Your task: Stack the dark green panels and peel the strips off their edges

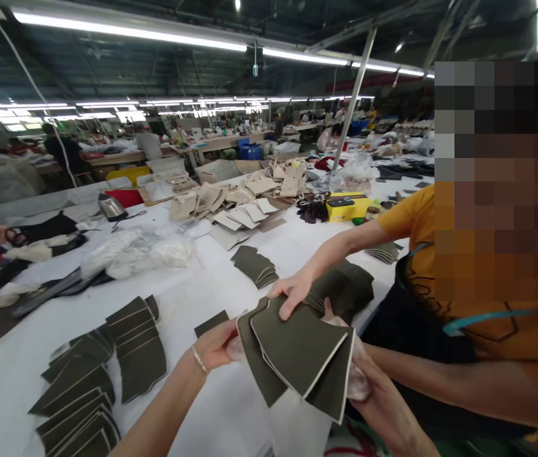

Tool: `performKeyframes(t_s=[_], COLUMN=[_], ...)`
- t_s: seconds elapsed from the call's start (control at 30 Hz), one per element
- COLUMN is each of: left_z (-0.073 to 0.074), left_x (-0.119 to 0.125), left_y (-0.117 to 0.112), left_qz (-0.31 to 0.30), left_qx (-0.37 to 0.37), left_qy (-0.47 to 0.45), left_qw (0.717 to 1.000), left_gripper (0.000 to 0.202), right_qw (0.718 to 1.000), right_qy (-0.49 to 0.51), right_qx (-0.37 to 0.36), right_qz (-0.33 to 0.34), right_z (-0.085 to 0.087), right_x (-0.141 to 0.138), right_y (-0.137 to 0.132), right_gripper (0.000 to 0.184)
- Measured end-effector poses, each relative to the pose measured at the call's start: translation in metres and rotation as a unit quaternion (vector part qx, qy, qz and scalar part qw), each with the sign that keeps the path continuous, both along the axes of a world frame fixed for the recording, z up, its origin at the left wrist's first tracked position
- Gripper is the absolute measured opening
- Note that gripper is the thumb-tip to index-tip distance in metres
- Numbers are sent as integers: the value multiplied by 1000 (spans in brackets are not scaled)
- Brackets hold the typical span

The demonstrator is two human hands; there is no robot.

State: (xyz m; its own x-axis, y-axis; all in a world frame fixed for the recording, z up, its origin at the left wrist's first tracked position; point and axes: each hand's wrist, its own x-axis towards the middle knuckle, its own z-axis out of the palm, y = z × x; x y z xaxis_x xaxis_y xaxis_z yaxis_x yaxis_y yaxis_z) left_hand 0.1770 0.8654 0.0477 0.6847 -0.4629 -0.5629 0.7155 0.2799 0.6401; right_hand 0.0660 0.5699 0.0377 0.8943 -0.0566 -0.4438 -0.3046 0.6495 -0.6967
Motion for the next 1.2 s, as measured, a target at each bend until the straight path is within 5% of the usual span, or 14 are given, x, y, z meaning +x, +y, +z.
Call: performKeyframes(t_s=[0.13,0.37,0.6,0.97,1.2], left_z=[1,-18,-24,-2,-21], left_x=[7,31,48,80,71], left_y=[13,13,18,8,3], left_qz=[-23,17,36,38,32], left_qx=[5,36,28,49,122], left_qy=[-2,40,56,20,-18], left_qw=[1000,998,997,998,992], left_gripper=[26,15,15,14,13], right_qw=[997,998,999,999,999], right_qy=[-44,-22,15,2,-28], right_qx=[52,37,33,25,-24], right_qz=[19,-36,-29,-38,-28], right_z=[9,-7,-17,3,-35], right_x=[4,32,54,76,57], right_y=[15,34,37,23,38], right_gripper=[60,65,28,55,38])
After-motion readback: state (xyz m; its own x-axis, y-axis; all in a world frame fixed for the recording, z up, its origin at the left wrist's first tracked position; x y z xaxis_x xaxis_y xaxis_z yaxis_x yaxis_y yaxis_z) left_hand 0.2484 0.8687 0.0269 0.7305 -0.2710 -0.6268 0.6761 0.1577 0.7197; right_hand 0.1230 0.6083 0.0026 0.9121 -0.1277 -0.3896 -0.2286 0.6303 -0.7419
